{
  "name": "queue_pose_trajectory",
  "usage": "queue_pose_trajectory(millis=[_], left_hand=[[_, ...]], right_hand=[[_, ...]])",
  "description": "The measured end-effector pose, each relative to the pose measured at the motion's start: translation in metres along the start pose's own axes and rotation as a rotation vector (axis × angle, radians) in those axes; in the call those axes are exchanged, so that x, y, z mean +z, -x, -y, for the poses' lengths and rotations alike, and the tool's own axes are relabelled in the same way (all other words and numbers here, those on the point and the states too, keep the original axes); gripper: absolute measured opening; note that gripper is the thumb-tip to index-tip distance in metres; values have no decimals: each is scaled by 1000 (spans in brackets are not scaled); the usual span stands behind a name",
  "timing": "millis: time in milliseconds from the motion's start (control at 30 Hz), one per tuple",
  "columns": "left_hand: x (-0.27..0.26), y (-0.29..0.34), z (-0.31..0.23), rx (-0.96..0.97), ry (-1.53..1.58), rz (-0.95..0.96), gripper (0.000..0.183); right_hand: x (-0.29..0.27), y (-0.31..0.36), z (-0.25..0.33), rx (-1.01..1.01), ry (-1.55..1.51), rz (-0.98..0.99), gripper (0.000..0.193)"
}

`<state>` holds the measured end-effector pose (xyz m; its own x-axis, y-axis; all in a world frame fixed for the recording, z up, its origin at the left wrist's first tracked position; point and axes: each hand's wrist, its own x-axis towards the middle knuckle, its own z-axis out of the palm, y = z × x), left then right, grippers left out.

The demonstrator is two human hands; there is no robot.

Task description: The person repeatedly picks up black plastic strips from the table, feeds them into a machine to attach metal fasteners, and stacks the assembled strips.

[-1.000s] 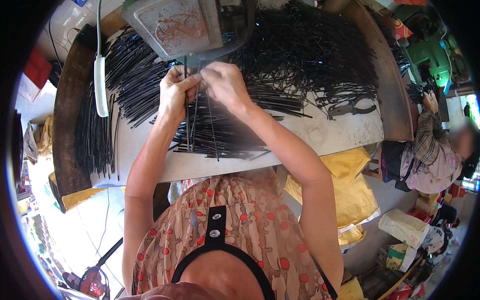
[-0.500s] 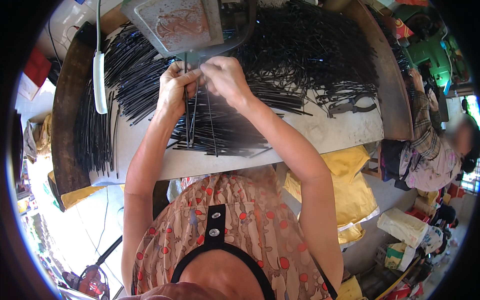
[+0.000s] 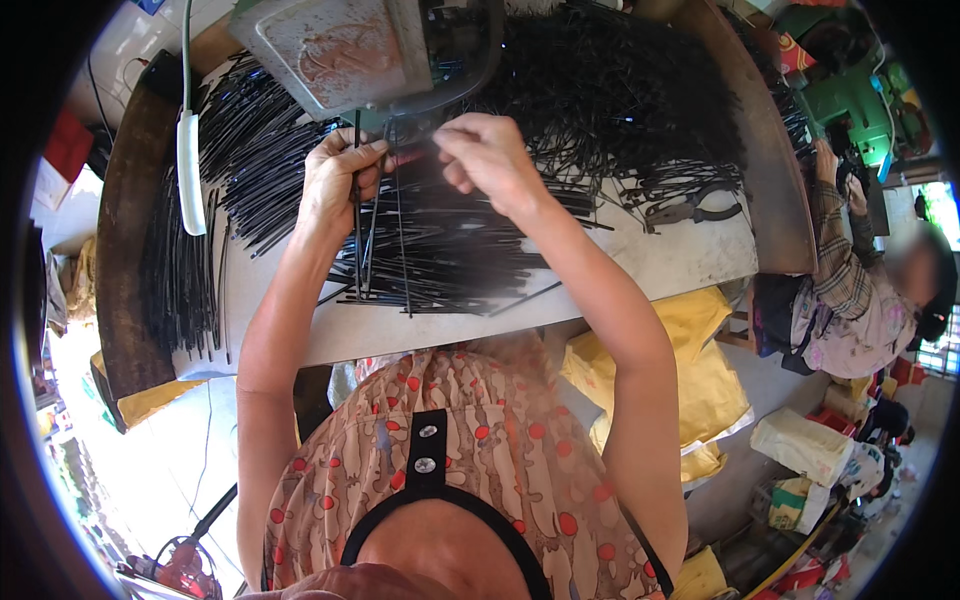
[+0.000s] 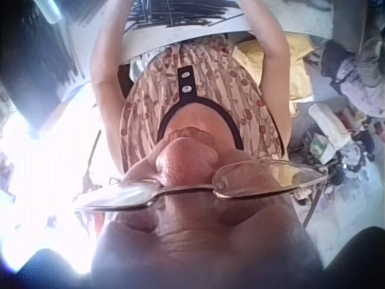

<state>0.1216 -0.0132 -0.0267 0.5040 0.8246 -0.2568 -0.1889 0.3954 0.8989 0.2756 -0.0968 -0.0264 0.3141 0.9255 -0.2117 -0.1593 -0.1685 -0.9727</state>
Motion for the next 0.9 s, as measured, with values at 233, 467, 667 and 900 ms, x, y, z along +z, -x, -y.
queue_pose_trajectory(millis=[233,467,667,900], left_hand=[[-32,13,-25,-38,-259,6,15],[-144,62,-71,71,-2070,-253,25],[-85,62,-47,575,-1901,-59,16],[8,19,18,835,-1618,264,10]], right_hand=[[-53,10,9,-63,84,-89,14],[-77,23,10,-24,528,-100,13],[-61,13,-7,-498,1278,-65,15],[-44,15,-10,-549,1652,-81,10]])
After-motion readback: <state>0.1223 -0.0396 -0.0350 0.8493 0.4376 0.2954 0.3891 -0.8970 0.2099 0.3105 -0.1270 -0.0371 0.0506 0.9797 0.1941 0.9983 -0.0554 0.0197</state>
